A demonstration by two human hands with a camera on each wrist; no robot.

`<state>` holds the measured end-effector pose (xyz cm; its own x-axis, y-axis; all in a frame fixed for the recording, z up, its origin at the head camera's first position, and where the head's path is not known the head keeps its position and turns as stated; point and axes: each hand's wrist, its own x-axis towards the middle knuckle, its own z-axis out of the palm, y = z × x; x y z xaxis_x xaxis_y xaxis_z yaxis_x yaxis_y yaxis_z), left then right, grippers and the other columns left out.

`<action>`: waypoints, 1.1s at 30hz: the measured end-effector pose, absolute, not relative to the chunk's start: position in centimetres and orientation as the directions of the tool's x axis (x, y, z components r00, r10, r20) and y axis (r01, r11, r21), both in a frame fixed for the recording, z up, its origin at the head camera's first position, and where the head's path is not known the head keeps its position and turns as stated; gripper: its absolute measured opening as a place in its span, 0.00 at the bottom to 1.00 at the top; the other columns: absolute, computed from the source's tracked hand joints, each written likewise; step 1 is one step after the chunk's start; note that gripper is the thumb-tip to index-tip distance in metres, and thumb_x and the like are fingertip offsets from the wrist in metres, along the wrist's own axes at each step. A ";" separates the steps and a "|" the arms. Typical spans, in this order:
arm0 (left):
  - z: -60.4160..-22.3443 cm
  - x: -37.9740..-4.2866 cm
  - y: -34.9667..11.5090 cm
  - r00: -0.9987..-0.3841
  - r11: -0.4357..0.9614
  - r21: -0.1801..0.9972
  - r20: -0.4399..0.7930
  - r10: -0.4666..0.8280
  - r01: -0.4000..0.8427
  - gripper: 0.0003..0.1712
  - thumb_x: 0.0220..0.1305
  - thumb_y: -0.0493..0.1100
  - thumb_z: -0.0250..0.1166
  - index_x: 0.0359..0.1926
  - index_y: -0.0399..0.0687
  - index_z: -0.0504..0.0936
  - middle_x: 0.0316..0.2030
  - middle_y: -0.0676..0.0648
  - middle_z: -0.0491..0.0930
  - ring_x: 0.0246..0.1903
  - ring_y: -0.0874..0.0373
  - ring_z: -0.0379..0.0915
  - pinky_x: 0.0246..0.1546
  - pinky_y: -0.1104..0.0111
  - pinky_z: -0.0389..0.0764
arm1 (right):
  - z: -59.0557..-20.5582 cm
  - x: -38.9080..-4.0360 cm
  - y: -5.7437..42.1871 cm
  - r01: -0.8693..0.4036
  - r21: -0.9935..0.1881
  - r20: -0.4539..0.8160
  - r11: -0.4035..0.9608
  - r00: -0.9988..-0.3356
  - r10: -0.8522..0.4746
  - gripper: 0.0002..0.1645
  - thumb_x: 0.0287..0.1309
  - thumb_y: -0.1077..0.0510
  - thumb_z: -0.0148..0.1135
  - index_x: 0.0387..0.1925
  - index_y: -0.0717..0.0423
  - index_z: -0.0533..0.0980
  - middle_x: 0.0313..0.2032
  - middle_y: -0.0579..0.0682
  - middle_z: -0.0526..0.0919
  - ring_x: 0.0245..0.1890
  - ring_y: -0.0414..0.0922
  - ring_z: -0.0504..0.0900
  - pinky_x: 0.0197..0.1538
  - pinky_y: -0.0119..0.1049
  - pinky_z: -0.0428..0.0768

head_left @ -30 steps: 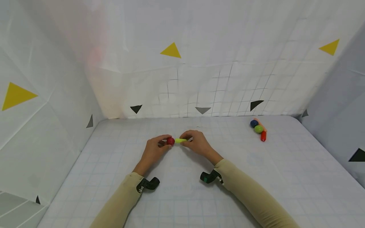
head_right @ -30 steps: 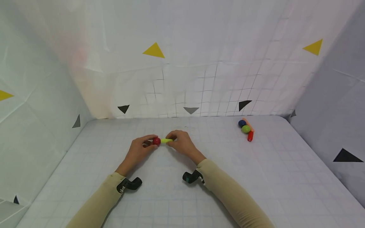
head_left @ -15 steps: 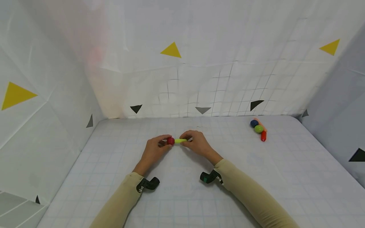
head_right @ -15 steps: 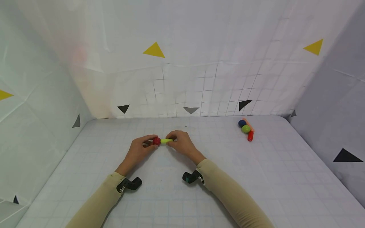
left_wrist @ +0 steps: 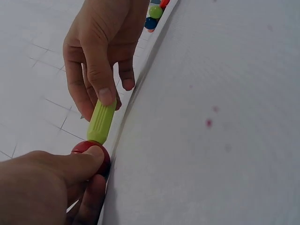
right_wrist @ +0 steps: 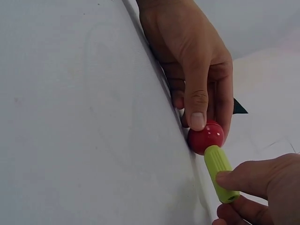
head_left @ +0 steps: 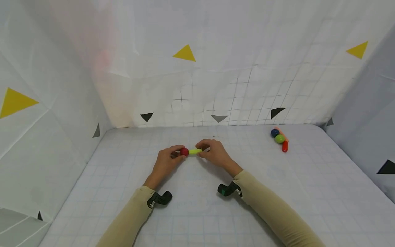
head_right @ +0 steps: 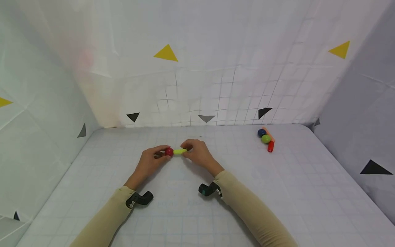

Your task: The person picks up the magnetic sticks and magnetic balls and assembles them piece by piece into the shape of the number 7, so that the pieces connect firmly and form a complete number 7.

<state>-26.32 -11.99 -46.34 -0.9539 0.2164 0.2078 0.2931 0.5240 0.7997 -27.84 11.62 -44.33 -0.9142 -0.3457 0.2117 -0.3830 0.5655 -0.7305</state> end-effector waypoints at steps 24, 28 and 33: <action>-46.3 -26.3 -12.1 -0.962 0.532 0.805 0.175 0.211 0.263 0.23 0.67 0.40 0.74 0.62 0.52 0.86 0.46 0.48 0.86 0.43 0.54 0.80 0.48 0.58 0.82 | -41.9 -26.7 15.1 -0.363 -0.708 0.207 0.605 -0.927 -0.313 0.17 0.65 0.58 0.73 0.53 0.59 0.84 0.48 0.54 0.86 0.48 0.47 0.83 0.49 0.46 0.82; -46.3 -26.2 -12.2 -0.962 0.529 0.807 0.175 0.211 0.263 0.23 0.67 0.40 0.74 0.62 0.52 0.86 0.46 0.48 0.86 0.43 0.54 0.80 0.48 0.58 0.81 | -41.4 -26.5 15.6 -0.356 -0.715 0.215 0.602 -0.931 -0.294 0.17 0.65 0.58 0.72 0.53 0.59 0.83 0.49 0.55 0.86 0.48 0.47 0.84 0.49 0.47 0.83; -46.3 -26.3 -12.1 -0.960 0.528 0.805 0.182 0.214 0.271 0.23 0.67 0.40 0.74 0.62 0.52 0.86 0.45 0.49 0.86 0.43 0.55 0.80 0.48 0.59 0.81 | -41.1 -26.3 16.5 -0.369 -0.709 0.247 0.601 -0.928 -0.278 0.15 0.65 0.58 0.72 0.52 0.57 0.84 0.48 0.54 0.86 0.47 0.47 0.84 0.48 0.46 0.83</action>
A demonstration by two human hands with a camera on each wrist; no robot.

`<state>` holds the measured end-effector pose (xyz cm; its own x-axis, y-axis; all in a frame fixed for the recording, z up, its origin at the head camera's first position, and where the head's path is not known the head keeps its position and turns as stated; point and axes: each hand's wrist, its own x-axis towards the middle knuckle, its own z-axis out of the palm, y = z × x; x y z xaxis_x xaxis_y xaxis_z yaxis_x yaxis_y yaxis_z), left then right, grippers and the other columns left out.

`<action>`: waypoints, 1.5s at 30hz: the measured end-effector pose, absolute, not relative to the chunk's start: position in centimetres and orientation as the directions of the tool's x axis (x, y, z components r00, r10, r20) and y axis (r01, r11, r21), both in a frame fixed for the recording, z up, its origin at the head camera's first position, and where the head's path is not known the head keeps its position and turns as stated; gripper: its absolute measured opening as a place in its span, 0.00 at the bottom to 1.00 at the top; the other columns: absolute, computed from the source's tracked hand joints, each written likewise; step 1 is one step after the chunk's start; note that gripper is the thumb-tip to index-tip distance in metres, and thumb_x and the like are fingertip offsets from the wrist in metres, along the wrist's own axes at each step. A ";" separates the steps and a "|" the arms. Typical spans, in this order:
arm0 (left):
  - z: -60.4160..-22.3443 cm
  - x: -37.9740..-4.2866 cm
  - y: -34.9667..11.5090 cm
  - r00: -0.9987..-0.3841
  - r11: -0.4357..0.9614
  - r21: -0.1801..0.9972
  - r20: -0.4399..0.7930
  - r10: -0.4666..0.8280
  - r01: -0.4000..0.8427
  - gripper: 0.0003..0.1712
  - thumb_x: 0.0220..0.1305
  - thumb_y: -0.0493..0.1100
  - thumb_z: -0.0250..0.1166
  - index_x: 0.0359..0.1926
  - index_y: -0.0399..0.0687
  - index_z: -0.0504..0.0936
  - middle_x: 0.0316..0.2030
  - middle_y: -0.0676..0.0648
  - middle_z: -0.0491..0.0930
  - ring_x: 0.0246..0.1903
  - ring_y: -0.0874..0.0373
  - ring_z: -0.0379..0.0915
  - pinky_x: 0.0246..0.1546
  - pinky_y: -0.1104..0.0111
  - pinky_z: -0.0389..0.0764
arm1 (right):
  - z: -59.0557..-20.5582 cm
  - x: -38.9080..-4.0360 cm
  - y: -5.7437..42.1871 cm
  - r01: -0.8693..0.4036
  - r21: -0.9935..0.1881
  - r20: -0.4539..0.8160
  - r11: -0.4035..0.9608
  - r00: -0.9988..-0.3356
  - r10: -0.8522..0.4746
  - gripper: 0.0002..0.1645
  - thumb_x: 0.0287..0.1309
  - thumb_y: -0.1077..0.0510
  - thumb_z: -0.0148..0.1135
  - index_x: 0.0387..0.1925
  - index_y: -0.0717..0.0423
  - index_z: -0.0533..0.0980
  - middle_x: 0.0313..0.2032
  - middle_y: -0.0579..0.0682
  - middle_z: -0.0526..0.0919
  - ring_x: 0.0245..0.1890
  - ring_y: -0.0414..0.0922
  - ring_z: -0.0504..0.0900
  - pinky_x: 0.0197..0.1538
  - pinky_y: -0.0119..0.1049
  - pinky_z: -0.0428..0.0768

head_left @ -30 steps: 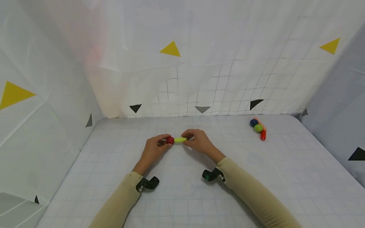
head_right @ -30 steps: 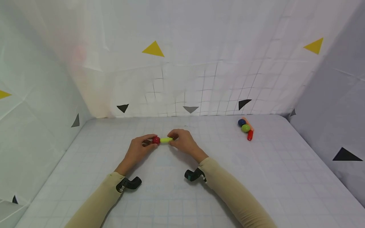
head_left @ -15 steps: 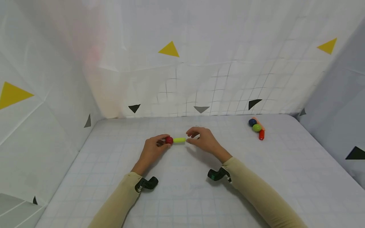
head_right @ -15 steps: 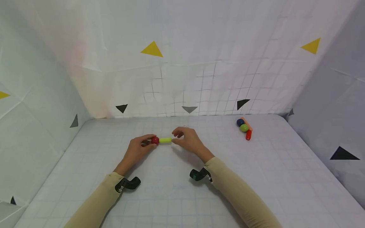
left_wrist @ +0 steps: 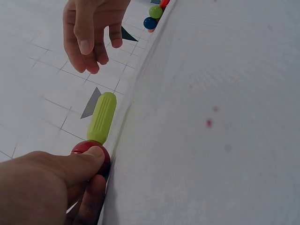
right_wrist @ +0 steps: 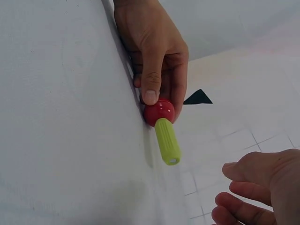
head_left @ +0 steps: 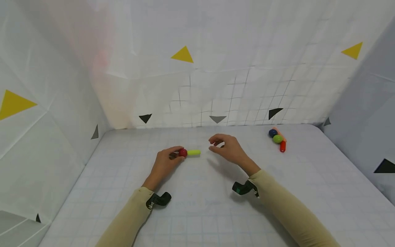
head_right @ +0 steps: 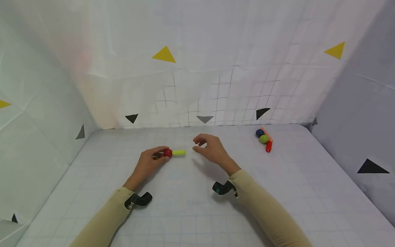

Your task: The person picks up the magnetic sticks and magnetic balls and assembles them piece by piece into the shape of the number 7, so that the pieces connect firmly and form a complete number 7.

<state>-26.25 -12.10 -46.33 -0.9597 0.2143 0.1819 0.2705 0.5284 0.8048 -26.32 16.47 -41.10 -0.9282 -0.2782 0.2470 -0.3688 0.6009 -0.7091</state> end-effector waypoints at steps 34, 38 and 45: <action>-45.9 -26.2 -12.1 -0.959 0.529 0.804 0.179 0.219 0.271 0.24 0.65 0.40 0.75 0.62 0.50 0.85 0.46 0.48 0.86 0.43 0.54 0.80 0.49 0.57 0.82 | -39.4 -27.4 22.8 -0.314 -0.685 0.270 0.658 -0.948 -0.171 0.14 0.66 0.59 0.71 0.51 0.58 0.83 0.49 0.58 0.87 0.49 0.52 0.84 0.51 0.54 0.83; -46.0 -26.3 -12.1 -0.959 0.532 0.801 0.183 0.218 0.274 0.24 0.65 0.40 0.75 0.62 0.51 0.85 0.46 0.48 0.86 0.43 0.55 0.80 0.49 0.57 0.82 | -39.5 -27.6 23.5 -0.306 -0.679 0.277 0.668 -0.949 -0.153 0.13 0.66 0.59 0.71 0.51 0.58 0.83 0.48 0.57 0.87 0.48 0.52 0.84 0.51 0.54 0.83; -46.1 -26.3 -12.1 -0.957 0.534 0.798 0.189 0.219 0.279 0.24 0.66 0.39 0.75 0.62 0.50 0.85 0.47 0.47 0.86 0.43 0.55 0.80 0.49 0.57 0.82 | -39.5 -28.0 25.0 -0.287 -0.665 0.277 0.690 -0.952 -0.129 0.13 0.67 0.61 0.70 0.51 0.59 0.83 0.47 0.56 0.87 0.49 0.53 0.84 0.50 0.54 0.83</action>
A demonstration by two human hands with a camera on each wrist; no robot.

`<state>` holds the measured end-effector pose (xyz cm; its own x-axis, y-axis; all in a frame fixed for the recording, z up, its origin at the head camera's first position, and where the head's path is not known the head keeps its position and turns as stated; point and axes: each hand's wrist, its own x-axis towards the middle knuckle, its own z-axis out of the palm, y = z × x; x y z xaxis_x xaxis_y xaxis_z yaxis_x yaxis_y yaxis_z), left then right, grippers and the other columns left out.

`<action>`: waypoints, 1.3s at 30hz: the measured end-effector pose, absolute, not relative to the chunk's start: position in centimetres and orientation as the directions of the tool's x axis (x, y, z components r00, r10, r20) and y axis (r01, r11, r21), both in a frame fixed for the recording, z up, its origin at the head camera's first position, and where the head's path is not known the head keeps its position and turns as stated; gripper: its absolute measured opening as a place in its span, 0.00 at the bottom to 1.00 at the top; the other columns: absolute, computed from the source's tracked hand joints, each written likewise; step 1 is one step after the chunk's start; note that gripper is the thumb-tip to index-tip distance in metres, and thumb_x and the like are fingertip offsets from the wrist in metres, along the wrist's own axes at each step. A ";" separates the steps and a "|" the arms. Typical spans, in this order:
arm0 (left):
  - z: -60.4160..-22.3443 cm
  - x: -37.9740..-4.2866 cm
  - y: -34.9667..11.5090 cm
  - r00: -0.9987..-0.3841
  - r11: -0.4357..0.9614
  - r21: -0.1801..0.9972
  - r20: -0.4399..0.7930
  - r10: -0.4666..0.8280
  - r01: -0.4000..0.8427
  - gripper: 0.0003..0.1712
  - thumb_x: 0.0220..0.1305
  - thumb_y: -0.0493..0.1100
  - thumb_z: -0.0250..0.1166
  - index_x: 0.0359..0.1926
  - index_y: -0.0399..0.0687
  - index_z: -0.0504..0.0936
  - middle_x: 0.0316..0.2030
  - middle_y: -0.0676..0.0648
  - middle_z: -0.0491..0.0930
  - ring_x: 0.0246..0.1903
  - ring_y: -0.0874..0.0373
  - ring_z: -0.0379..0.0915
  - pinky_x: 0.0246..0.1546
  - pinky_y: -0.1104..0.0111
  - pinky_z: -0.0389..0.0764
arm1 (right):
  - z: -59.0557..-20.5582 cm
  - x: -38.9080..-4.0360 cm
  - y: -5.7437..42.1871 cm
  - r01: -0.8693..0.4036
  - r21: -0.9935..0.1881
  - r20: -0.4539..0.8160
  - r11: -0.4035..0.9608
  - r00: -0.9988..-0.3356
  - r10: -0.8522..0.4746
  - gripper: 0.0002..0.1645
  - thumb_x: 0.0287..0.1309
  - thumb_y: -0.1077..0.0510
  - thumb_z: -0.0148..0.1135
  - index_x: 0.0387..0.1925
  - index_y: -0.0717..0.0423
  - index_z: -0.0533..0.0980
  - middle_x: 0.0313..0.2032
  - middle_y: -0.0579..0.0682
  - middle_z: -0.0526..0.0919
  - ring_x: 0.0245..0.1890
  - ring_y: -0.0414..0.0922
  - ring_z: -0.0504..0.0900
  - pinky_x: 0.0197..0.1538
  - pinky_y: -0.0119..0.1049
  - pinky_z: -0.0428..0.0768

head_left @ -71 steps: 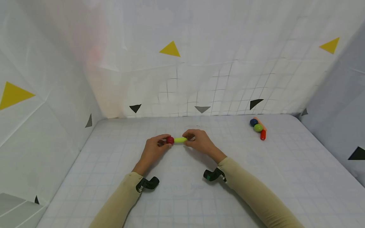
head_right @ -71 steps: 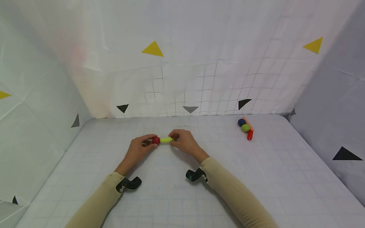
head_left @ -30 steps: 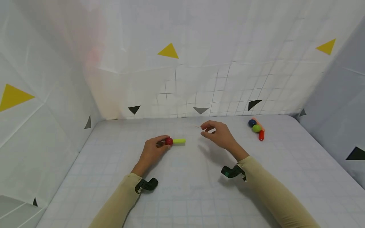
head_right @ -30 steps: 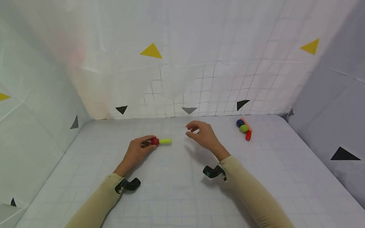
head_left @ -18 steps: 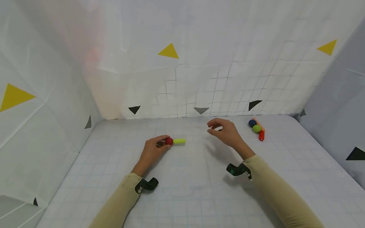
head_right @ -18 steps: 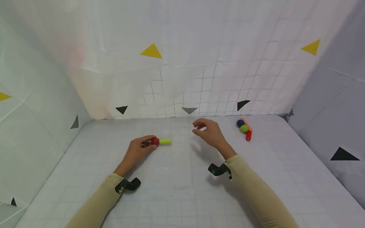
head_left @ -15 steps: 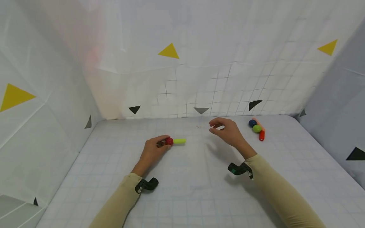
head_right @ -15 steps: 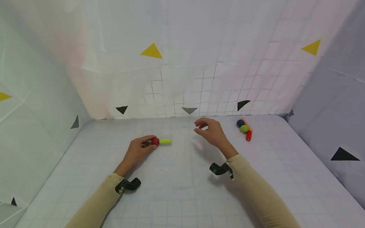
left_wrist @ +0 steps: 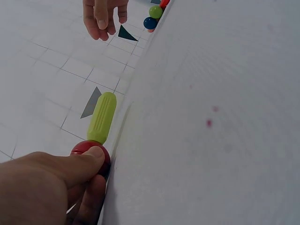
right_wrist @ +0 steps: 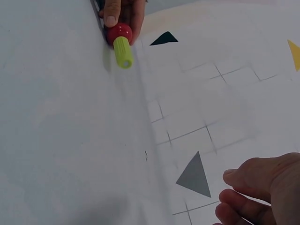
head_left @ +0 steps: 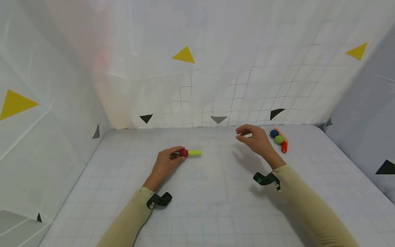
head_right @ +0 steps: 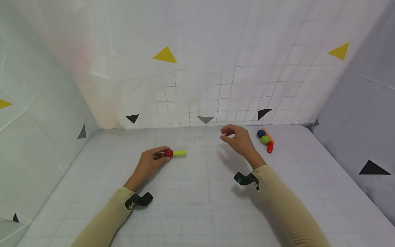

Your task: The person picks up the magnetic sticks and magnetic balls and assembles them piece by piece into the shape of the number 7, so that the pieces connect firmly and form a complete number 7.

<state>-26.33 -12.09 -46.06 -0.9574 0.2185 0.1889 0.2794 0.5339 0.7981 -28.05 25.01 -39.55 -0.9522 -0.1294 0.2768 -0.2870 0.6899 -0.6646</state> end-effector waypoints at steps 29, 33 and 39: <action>-46.1 -26.4 -12.2 -0.961 0.538 0.800 0.179 0.209 0.266 0.23 0.66 0.41 0.75 0.62 0.53 0.86 0.47 0.49 0.86 0.44 0.55 0.81 0.48 0.58 0.82 | -39.1 -28.8 29.8 -0.228 -0.593 0.314 0.772 -0.949 -0.039 0.13 0.68 0.60 0.68 0.52 0.60 0.83 0.47 0.60 0.87 0.52 0.59 0.82 0.45 0.52 0.75; -46.1 -26.3 -12.1 -0.962 0.535 0.803 0.178 0.206 0.263 0.23 0.66 0.41 0.74 0.62 0.53 0.86 0.47 0.49 0.86 0.44 0.55 0.80 0.49 0.58 0.82 | -38.9 -28.9 30.4 -0.200 -0.597 0.295 0.777 -0.955 -0.019 0.15 0.69 0.59 0.67 0.54 0.61 0.82 0.49 0.62 0.86 0.53 0.61 0.81 0.48 0.57 0.76; -46.1 -26.3 -12.0 -0.964 0.541 0.802 0.165 0.207 0.253 0.24 0.66 0.41 0.74 0.62 0.54 0.85 0.47 0.49 0.86 0.44 0.55 0.80 0.49 0.58 0.81 | -39.1 -28.9 31.1 -0.188 -0.600 0.293 0.777 -0.956 -0.006 0.15 0.69 0.61 0.68 0.54 0.63 0.81 0.50 0.63 0.86 0.52 0.61 0.82 0.51 0.58 0.77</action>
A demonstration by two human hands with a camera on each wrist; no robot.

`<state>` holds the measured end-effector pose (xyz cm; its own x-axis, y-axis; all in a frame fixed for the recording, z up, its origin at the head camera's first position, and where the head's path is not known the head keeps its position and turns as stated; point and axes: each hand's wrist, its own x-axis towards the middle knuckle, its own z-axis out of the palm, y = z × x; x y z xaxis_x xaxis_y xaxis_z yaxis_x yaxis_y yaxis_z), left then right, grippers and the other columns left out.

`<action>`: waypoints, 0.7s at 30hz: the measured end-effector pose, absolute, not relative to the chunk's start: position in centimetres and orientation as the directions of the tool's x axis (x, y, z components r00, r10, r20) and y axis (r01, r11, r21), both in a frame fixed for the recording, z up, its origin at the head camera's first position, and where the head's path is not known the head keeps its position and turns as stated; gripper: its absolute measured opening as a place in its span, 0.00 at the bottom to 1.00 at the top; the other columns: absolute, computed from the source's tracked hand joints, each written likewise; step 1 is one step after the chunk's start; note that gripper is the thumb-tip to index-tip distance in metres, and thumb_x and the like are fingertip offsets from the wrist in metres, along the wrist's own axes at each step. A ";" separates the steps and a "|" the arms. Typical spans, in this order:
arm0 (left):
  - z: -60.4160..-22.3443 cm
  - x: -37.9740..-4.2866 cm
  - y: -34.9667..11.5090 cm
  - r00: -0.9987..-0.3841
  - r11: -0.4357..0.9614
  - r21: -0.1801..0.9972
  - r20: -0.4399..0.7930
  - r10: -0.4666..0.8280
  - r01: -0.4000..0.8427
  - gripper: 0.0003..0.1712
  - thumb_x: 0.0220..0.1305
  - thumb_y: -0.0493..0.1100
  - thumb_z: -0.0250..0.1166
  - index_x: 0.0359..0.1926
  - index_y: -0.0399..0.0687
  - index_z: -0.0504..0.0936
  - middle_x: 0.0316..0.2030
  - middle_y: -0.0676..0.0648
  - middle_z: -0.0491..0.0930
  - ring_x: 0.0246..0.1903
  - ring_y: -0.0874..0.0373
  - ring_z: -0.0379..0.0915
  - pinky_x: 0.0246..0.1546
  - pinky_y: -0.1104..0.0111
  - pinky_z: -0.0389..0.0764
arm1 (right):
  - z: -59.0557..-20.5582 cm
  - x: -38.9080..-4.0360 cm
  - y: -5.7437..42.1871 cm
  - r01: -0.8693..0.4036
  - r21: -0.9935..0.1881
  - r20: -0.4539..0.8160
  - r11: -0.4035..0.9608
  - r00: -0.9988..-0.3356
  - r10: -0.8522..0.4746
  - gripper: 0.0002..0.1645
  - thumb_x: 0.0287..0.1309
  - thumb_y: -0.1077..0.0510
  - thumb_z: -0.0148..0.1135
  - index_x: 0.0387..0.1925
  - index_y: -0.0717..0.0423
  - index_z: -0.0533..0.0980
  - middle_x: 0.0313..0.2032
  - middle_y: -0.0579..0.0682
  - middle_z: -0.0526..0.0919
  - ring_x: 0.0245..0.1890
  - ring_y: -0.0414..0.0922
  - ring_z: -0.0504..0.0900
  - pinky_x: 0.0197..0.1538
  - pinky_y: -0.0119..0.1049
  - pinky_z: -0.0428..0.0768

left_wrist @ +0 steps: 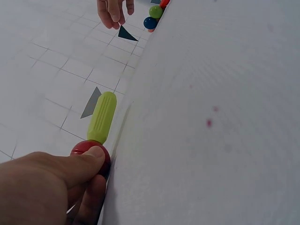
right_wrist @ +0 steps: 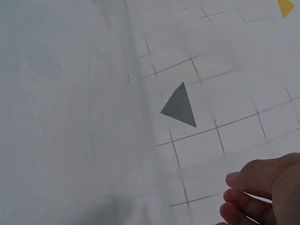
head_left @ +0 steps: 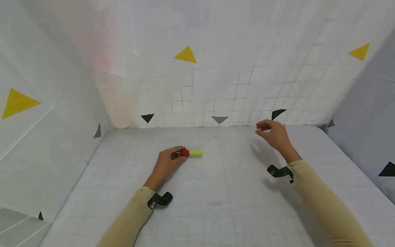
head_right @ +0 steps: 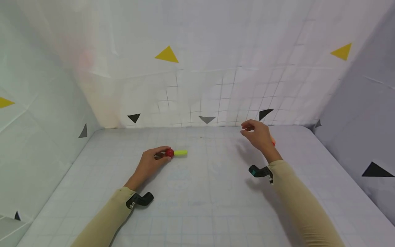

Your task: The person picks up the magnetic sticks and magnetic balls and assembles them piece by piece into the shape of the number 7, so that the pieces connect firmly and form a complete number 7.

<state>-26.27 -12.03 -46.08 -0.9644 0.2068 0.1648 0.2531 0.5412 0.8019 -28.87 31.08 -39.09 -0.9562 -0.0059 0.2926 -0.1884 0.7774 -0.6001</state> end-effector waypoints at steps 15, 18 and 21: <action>-46.0 -26.3 -12.1 -0.961 0.529 0.806 0.177 0.212 0.265 0.24 0.66 0.41 0.75 0.62 0.54 0.85 0.47 0.49 0.86 0.44 0.56 0.80 0.49 0.58 0.81 | -38.9 -29.8 34.2 -0.077 -0.609 0.253 0.789 -0.962 0.102 0.18 0.70 0.61 0.65 0.57 0.64 0.79 0.52 0.66 0.83 0.57 0.65 0.76 0.55 0.62 0.75; -46.1 -26.3 -12.0 -0.962 0.536 0.802 0.176 0.211 0.264 0.24 0.66 0.41 0.75 0.62 0.54 0.85 0.47 0.50 0.86 0.44 0.56 0.80 0.49 0.58 0.81 | -39.1 -29.8 34.7 -0.064 -0.608 0.251 0.791 -0.961 0.115 0.17 0.70 0.61 0.64 0.56 0.65 0.79 0.52 0.68 0.83 0.58 0.66 0.75 0.59 0.65 0.72; -46.2 -26.3 -12.0 -0.964 0.542 0.801 0.169 0.205 0.255 0.23 0.66 0.41 0.75 0.62 0.54 0.86 0.46 0.50 0.86 0.43 0.56 0.80 0.48 0.58 0.81 | -39.3 -29.9 35.1 -0.052 -0.603 0.243 0.796 -0.962 0.121 0.17 0.70 0.62 0.64 0.55 0.67 0.79 0.51 0.68 0.83 0.58 0.67 0.75 0.61 0.66 0.69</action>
